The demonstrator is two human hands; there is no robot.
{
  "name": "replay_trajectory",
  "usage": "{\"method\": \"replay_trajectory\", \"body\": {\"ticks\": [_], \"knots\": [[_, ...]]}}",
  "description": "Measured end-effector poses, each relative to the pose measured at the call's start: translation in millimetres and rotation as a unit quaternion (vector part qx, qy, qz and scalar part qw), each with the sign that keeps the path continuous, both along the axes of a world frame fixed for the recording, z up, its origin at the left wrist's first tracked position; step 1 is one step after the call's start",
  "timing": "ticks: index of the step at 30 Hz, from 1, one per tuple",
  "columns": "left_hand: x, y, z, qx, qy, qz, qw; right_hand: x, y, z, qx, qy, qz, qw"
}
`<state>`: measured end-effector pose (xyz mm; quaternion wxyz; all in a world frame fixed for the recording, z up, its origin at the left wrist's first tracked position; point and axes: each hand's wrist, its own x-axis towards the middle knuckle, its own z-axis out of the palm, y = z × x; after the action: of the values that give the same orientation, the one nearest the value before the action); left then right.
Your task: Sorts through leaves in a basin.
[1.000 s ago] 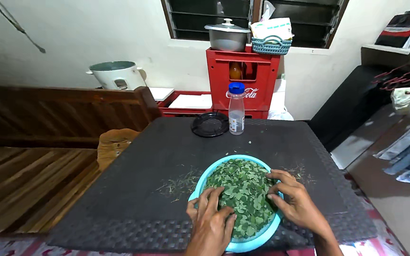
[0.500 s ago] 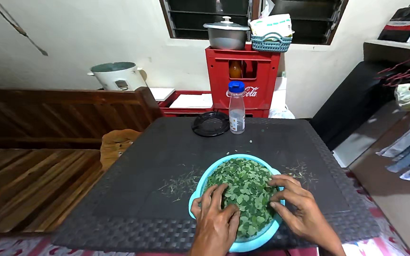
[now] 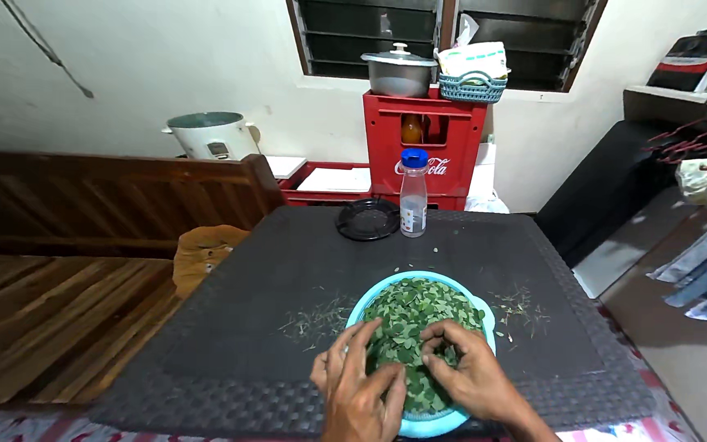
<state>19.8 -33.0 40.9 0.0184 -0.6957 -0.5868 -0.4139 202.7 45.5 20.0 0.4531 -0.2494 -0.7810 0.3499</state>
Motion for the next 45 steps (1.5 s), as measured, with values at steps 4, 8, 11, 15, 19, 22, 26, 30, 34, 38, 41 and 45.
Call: {"method": "replay_trajectory", "body": {"ticks": [4, 8, 11, 15, 19, 22, 26, 30, 34, 38, 41, 45], "knots": [[-35, 7, -4, -0.006, 0.025, 0.086, 0.996, 17, 10, 24, 0.145, -0.115, -0.092, 0.978], [-77, 15, -20, -0.048, 0.049, 0.150, 0.986, 60, 30, 39, 0.192, -0.151, -0.157, 0.957], [-82, 14, -21, -0.055, 0.034, 0.156, 0.986, 81, 31, 33, 0.202, -0.195, -0.175, 0.944], [-69, 18, -27, -0.021, 0.026, 0.133, 0.991, 83, 22, 10, 0.214, -0.266, -0.164, 0.926], [-50, 23, -26, 0.000, 0.025, 0.098, 0.995, 78, 24, -1, 0.205, -0.285, -0.168, 0.921], [-40, 24, -21, 0.007, 0.028, 0.084, 0.996, 70, 21, -5, 0.191, -0.289, -0.156, 0.925], [-36, 22, -18, 0.007, 0.031, 0.078, 0.996, 56, 10, -21, 0.178, -0.305, -0.185, 0.917], [-33, 23, -20, 0.018, 0.041, 0.072, 0.996, 50, 10, -21, 0.187, -0.354, -0.214, 0.891], [-26, 22, -14, 0.015, 0.033, 0.051, 0.998, 49, 14, -24, 0.189, -0.328, -0.193, 0.905], [-18, 21, -14, 0.017, 0.013, 0.001, 1.000, 56, 12, -17, 0.136, -0.240, -0.122, 0.953], [-9, 17, -4, -0.032, -0.023, -0.067, 0.997, 55, 10, -10, 0.102, -0.182, -0.055, 0.977], [-2, 22, -11, -0.056, -0.046, -0.105, 0.992, 49, 11, -5, 0.091, -0.165, -0.032, 0.982]]}}
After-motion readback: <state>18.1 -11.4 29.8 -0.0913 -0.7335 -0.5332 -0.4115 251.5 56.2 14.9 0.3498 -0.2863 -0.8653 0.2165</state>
